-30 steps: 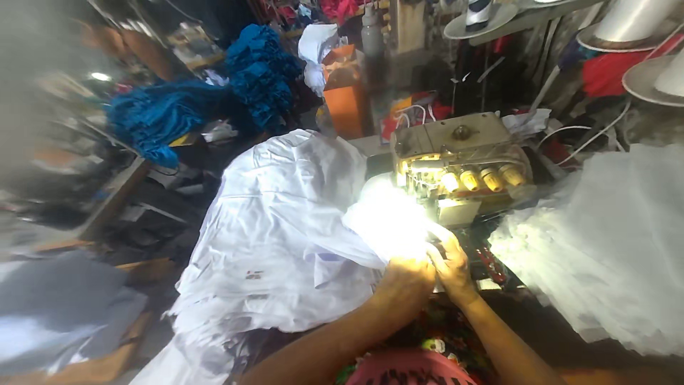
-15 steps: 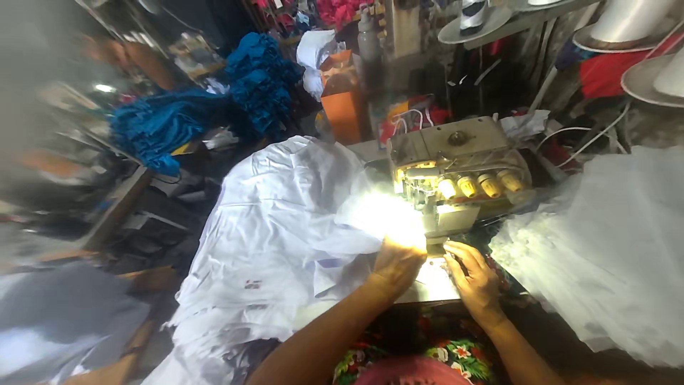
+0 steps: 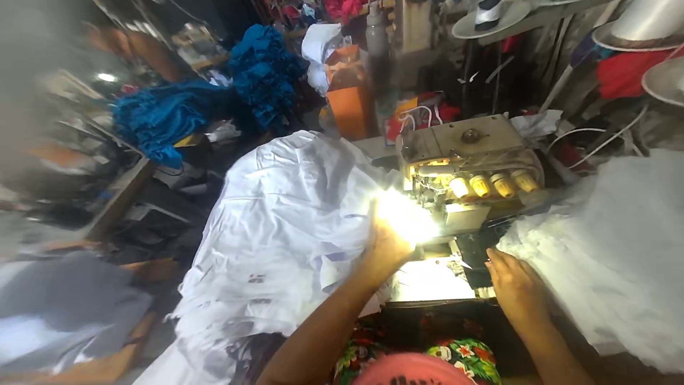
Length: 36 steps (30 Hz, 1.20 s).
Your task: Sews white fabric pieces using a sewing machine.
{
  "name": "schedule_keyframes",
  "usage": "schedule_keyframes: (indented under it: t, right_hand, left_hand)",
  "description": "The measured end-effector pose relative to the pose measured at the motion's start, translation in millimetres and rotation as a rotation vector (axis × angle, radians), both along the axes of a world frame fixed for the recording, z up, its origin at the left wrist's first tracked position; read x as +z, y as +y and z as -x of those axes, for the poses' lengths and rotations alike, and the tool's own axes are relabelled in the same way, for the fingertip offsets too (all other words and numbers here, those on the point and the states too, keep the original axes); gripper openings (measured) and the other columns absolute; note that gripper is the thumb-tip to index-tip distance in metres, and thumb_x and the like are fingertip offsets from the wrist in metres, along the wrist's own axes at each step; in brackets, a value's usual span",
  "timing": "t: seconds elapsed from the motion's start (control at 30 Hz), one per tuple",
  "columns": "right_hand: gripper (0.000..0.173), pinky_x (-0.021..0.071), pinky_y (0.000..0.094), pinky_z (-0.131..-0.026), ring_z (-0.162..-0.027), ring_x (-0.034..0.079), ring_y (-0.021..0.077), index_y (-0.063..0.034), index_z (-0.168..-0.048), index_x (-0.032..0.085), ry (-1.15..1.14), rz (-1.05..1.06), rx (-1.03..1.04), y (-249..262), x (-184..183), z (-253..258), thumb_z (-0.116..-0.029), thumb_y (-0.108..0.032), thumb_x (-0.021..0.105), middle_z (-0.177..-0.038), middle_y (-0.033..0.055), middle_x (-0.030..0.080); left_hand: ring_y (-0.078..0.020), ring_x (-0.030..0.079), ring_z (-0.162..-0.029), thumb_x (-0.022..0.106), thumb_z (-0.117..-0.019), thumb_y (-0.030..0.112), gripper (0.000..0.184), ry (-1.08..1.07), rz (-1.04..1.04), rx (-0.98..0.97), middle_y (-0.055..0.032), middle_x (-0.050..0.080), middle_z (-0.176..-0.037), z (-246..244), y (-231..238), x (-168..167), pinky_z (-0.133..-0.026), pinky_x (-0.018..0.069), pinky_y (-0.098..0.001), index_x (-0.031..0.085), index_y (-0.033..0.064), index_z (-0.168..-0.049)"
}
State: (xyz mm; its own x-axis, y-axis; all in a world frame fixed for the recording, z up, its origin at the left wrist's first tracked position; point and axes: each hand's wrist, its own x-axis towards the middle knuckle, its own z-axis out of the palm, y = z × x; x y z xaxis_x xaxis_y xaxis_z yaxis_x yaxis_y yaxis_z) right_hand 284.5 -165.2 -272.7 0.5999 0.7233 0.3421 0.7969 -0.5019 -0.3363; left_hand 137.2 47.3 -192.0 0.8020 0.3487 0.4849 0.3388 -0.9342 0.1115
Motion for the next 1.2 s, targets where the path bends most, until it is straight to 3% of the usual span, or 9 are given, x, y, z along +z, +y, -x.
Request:
schedule_keyframes:
  t: [0.1, 0.2, 0.3, 0.43, 0.6, 0.93, 1.03, 1.1, 1.2]
  right_hand:
    - [0.031, 0.0565, 0.0564, -0.081, -0.096, 0.07, 0.0488, 0.008, -0.125, 0.068, -0.103, 0.015, -0.01, 1.5, -2.8, 2.0, -0.0975, 0.005, 0.055, -0.115, 0.0281, 0.071]
    - [0.029, 0.057, 0.0574, -0.074, -0.087, 0.071, 0.049, 0.0101, -0.12, 0.069, -0.112, -0.037, -0.066, 2.9, 0.0, 0.6, -0.0972, 0.006, 0.052, -0.101, 0.0302, 0.07]
    - [0.029, 0.0562, 0.0582, -0.064, -0.081, 0.071, 0.049, 0.009, -0.122, 0.068, -0.018, -0.142, -0.123, 2.8, 14.2, 6.6, -0.1018, 0.001, 0.049, -0.102, 0.0315, 0.069]
    - [0.032, 0.0566, 0.0561, -0.068, -0.083, 0.071, 0.0436, 0.0041, -0.127, 0.068, 0.13, -0.239, 0.011, 9.5, 44.0, 21.0, -0.1041, -0.008, 0.049, -0.104, 0.0277, 0.07]
    - [0.034, 0.0546, 0.0526, -0.056, -0.07, 0.07, 0.0372, -0.0072, -0.126, 0.073, -0.005, -0.199, 0.179, 48.5, 73.0, 36.8, -0.0944, -0.02, 0.068, -0.093, 0.0194, 0.071]
    - [0.026, 0.0521, 0.0544, -0.053, -0.068, 0.069, 0.0392, -0.0103, -0.117, 0.077, -0.122, -0.145, 0.21, 113.7, 81.2, 45.4, -0.0967, -0.005, 0.062, -0.087, 0.0199, 0.07]
    - [0.028, 0.0565, 0.0539, -0.061, -0.075, 0.072, 0.0356, -0.0134, -0.123, 0.076, -0.051, -0.236, 0.282, 80.1, 69.2, 31.6, -0.1, -0.019, 0.06, -0.091, 0.0164, 0.074]
    - [0.032, 0.0574, 0.0523, -0.068, -0.082, 0.073, 0.0357, -0.0141, -0.127, 0.074, -0.052, -0.257, 0.319, 56.5, 52.9, 13.3, -0.0999, -0.026, 0.061, -0.098, 0.0152, 0.075]
    - [0.032, 0.0484, 0.0659, -0.089, -0.11, 0.067, 0.0459, -0.0146, -0.128, 0.073, -0.075, -0.106, 0.32, 30.9, 17.9, -16.1, -0.1013, -0.026, 0.059, -0.117, 0.0164, 0.073]
  left_hand:
    - [-0.0251, 0.068, -0.115, 0.062, -0.0927, 0.01, 0.017, 0.016, 0.206, -0.022, -0.0076, 0.074, -0.112, 1.1, 16.9, -1.6, -0.118, 0.0214, -0.0686, 0.074, 0.0074, -0.104]
    - [-0.0286, 0.065, -0.117, 0.064, -0.091, 0.007, 0.019, 0.042, 0.23, 0.011, -0.01, 0.072, -0.118, -2.0, 21.1, 1.1, -0.105, 0.0393, -0.0624, 0.073, 0.0072, -0.108]
    - [-0.0338, 0.065, -0.112, 0.064, -0.092, 0.006, 0.03, 0.071, 0.225, 0.075, -0.0137, 0.071, -0.117, -0.5, 18.2, -0.5, -0.091, 0.0461, -0.0593, 0.071, 0.0063, -0.121]
    - [-0.0353, 0.069, -0.103, 0.061, -0.094, 0.0, 0.02, 0.029, 0.208, 0.142, -0.0164, 0.073, -0.105, 16.6, 7.7, -3.5, -0.085, 0.052, -0.055, 0.074, 0.0013, -0.109]
    - [-0.0315, 0.072, -0.092, 0.065, -0.0869, -0.004, 0.012, -0.182, 0.103, 0.127, -0.013, 0.073, -0.089, 43.8, -10.3, -6.4, -0.076, 0.0564, -0.0486, 0.075, 0.0021, -0.091]
    - [-0.0248, 0.072, -0.098, 0.064, -0.0833, -0.006, 0.021, -0.33, 0.16, 0.034, -0.0059, 0.077, -0.096, 61.9, -25.0, 0.1, -0.089, 0.0547, -0.0482, 0.078, 0.0084, -0.091]
    - [-0.0152, 0.071, -0.099, 0.059, -0.0907, 0.0, 0.021, -0.383, 0.22, -0.12, -0.0002, 0.076, -0.094, 76.3, -32.0, 15.4, -0.113, 0.0361, -0.0572, 0.076, 0.0116, -0.095]
    - [-0.0107, 0.069, -0.101, 0.056, -0.0947, 0.004, 0.017, -0.407, 0.308, -0.246, 0.0011, 0.074, -0.092, 89.1, -37.1, 28.5, -0.118, 0.0302, -0.0513, 0.072, 0.0114, -0.096]
    - [-0.0102, 0.067, -0.101, 0.056, -0.0951, 0.006, 0.014, -0.42, 0.43, -0.35, 0.0004, 0.072, -0.086, 102.1, -45.1, 39.3, -0.121, 0.0245, -0.0471, 0.068, 0.0108, -0.093]
